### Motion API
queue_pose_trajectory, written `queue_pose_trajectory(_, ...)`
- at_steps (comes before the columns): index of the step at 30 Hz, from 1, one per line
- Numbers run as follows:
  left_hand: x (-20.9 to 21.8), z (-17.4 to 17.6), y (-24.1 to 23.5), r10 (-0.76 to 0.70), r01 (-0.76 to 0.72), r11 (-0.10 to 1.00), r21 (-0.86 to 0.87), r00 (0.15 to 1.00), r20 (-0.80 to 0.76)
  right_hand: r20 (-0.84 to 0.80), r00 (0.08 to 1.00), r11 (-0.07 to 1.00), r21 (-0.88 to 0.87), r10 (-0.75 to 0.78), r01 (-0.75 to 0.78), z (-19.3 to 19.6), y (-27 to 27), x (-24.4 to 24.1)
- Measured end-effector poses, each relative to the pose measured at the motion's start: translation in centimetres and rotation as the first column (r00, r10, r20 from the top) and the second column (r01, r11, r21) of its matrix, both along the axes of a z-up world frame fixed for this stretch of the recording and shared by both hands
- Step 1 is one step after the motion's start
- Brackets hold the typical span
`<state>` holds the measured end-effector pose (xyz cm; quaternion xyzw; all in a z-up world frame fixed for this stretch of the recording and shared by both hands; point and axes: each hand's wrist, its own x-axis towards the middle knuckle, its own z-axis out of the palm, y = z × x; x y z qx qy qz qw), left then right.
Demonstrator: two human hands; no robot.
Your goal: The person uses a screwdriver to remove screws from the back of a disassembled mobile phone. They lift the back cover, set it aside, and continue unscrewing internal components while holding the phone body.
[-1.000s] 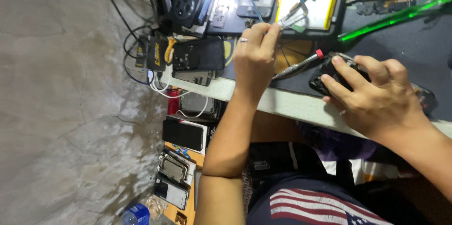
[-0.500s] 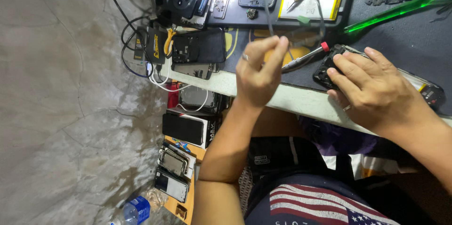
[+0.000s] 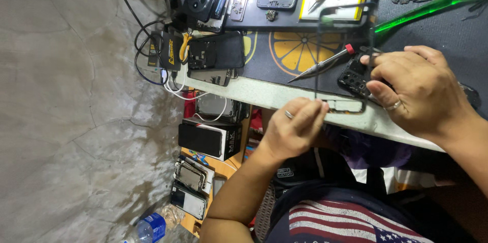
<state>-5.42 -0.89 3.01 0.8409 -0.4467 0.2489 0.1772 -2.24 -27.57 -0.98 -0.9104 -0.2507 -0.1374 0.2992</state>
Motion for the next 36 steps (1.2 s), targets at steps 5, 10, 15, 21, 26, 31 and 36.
queue_pose_trajectory(5,-0.7,-0.7,-1.1,-0.078,0.078,0.997,-0.01,0.997,-0.018,-0.006,0.999,0.999,0.033,-0.033,0.033,-0.1,0.2,-0.1)
queue_pose_trajectory(10,-1.4,-1.4,-0.9,-0.121,0.111,0.992,-0.065,0.977,-0.177,0.021,0.998,0.999,-0.006,-0.052,0.052,0.1,0.5,-0.3)
queue_pose_trajectory(15,-1.2,-1.8,-1.1,-0.083,-0.052,0.93,-0.364,0.935,-0.346,0.054,0.997,0.996,-0.059,-0.059,0.062,0.4,0.6,-0.1)
queue_pose_trajectory(21,3.6,-3.4,-0.7,-0.146,-0.635,0.524,-0.567,0.589,-0.795,0.116,0.992,0.99,-0.124,-0.051,0.065,0.7,0.7,-0.2)
queue_pose_trajectory(26,6.2,-4.4,-0.5,-0.486,-0.68,0.391,-0.62,0.419,-0.767,0.122,0.991,0.988,-0.134,-0.054,0.07,0.9,0.9,-0.2)
queue_pose_trajectory(31,6.9,-4.3,-0.6,-0.562,-0.717,0.35,-0.603,0.354,-0.747,0.122,0.992,0.989,-0.134,-0.042,0.058,1.0,0.7,-0.1)
queue_pose_trajectory(36,7.6,-3.9,-0.6,-0.613,-0.727,0.361,-0.584,0.287,-0.736,0.109,0.993,0.989,-0.134,-0.04,0.055,1.3,0.8,-0.1)
